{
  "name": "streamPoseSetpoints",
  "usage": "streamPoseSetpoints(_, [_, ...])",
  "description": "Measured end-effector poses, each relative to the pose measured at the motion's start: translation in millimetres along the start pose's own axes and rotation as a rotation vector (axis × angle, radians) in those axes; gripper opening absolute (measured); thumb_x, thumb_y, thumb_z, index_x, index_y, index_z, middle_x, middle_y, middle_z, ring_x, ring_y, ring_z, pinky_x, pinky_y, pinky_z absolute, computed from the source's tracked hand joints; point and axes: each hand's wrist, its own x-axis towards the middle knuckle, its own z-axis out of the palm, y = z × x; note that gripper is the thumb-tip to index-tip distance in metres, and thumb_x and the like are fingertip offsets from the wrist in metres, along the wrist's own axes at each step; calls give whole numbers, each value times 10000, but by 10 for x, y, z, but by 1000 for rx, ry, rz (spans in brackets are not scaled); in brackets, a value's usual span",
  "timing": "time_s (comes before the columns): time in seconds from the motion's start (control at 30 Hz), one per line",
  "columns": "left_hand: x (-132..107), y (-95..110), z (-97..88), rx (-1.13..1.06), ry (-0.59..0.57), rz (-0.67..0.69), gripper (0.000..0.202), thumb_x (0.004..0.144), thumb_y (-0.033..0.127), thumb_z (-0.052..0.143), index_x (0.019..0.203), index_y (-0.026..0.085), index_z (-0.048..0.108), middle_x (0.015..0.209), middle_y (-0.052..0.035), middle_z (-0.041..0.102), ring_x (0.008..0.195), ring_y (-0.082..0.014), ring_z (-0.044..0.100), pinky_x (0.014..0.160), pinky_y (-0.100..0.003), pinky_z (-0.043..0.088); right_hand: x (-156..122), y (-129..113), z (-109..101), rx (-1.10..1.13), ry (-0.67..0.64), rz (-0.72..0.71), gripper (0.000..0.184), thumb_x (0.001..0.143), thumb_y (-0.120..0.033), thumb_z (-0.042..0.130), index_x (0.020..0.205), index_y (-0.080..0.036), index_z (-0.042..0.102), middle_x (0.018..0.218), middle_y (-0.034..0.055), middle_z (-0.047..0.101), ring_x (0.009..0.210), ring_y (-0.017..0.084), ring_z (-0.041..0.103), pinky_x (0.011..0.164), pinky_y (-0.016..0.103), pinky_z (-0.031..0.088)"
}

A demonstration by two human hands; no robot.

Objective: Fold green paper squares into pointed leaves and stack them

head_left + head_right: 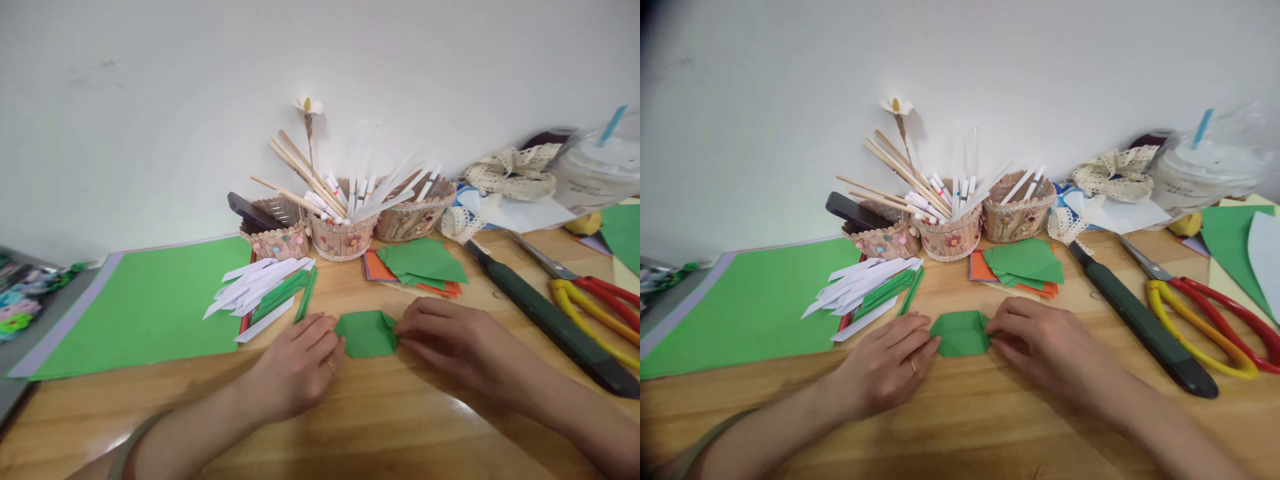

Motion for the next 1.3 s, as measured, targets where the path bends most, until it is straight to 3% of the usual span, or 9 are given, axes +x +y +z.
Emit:
streamPoseSetpoints(0.17, [44,-21,-10,-95,-54,-84,262,924,122,411,767,129,620,756,-46,628,819,-159,606,731,-261,535,14,51,158,-41,74,-37,228,879,-139,442,980,-195,638,879,68,622,793,162,596,682,289,491])
streamPoseSetpoints(0.27, [49,-44,-36,-96,-120,-37,319,956,143,330,829,141,623,780,-38,631,774,-145,591,694,-248,525,21,37,193,-24,93,-19,189,885,-147,435,931,-183,615,854,62,622,772,157,590,677,285,488])
streamPoseSetpoints(0.4, [34,-31,-32,-78,-133,6,294,938,113,348,828,131,620,765,-49,619,747,-152,576,672,-258,514,23,-16,124,0,-4,23,127,862,-143,453,810,-188,559,779,34,583,684,140,552,611,265,454])
streamPoseSetpoints(0.6, [30,-6,39,-83,-49,-8,258,879,69,427,697,139,595,702,-38,608,681,-149,562,602,-249,491,26,-31,47,89,-127,72,58,790,-162,561,839,-188,542,835,35,561,724,149,549,636,275,454])
streamPoseSetpoints(0.77, [69,-15,47,-168,-31,-159,231,880,120,436,726,159,604,684,-20,612,672,-136,569,568,-225,469,13,-6,73,76,-98,-10,100,866,-174,488,842,-190,585,898,57,560,788,150,558,686,285,458])
streamPoseSetpoints(0.9, [95,29,34,-362,-14,-372,175,840,127,475,727,159,605,728,-26,618,694,-146,563,589,-240,467,41,-39,90,65,-40,-11,173,889,-185,451,805,-186,603,881,59,551,772,143,558,680,275,465])
streamPoseSetpoints(1.07, [162,77,-17,-484,-161,-639,111,763,82,526,715,155,595,791,-38,582,771,-174,550,671,-287,463,84,-132,137,62,38,119,196,853,-165,446,711,-185,579,816,59,549,748,160,564,653,287,483])
streamPoseSetpoints(1.3, [224,78,-46,-577,-262,-775,84,807,149,558,727,163,583,809,-33,553,822,-195,524,717,-323,428,45,-138,191,57,71,162,160,848,-183,478,723,-181,579,808,65,552,748,178,565,664,318,486])
